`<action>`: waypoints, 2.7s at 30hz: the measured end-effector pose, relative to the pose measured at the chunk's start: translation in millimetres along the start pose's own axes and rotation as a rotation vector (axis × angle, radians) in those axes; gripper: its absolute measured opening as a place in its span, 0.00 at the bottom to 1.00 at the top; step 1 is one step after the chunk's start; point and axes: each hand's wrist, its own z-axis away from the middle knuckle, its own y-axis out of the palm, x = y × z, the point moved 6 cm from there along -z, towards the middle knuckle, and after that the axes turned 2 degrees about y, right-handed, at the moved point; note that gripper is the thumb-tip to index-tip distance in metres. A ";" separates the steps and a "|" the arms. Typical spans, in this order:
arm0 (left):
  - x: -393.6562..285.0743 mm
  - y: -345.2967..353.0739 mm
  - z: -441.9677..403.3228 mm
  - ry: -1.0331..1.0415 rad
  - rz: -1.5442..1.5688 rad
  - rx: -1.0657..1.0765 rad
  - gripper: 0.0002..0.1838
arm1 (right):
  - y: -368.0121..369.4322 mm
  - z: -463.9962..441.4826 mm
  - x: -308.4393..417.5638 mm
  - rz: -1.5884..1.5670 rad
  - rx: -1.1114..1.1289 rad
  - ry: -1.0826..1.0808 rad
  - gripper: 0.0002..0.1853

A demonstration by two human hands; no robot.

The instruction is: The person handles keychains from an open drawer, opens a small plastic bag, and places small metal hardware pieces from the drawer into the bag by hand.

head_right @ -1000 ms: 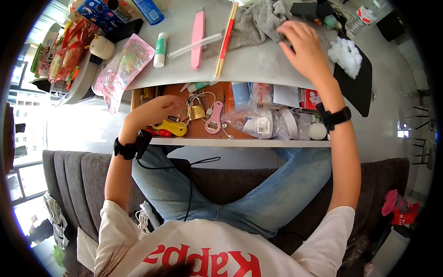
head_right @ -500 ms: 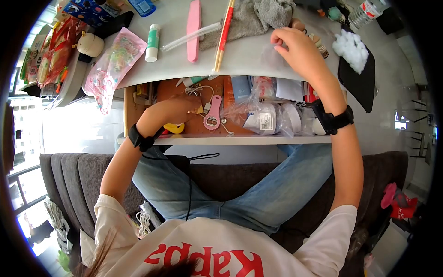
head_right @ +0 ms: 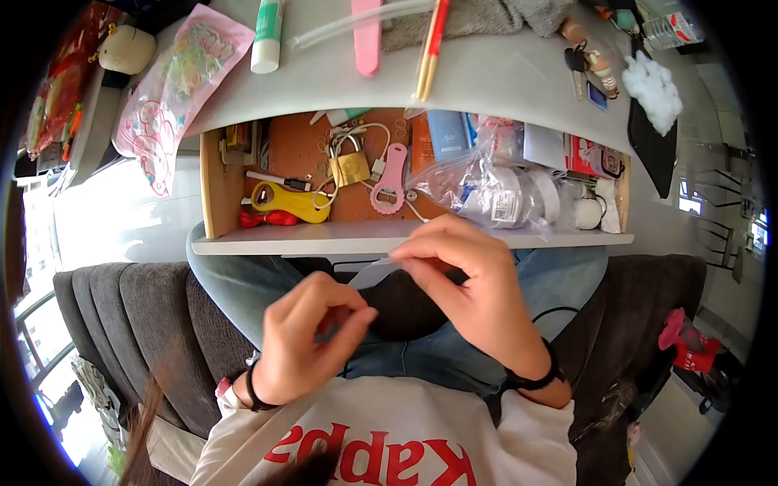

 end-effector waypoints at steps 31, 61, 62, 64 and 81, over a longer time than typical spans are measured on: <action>41.0 2.3 17.4 -0.097 0.253 0.305 0.08 | 54.0 20.1 -5.8 -0.195 0.328 0.264 0.07; 56.8 8.7 16.1 -0.283 0.525 0.550 0.15 | 72.3 22.0 -26.1 -0.579 0.691 0.588 0.07; 57.9 9.4 16.3 -0.293 0.515 0.545 0.14 | 73.0 22.8 -28.4 -0.616 0.690 0.598 0.07; 59.3 9.3 15.7 -0.295 0.458 0.528 0.14 | 74.2 23.3 -33.7 -0.650 0.679 0.601 0.06; 64.7 9.2 23.0 -0.184 0.188 0.515 0.13 | 82.8 27.4 -51.5 -0.644 0.723 0.581 0.07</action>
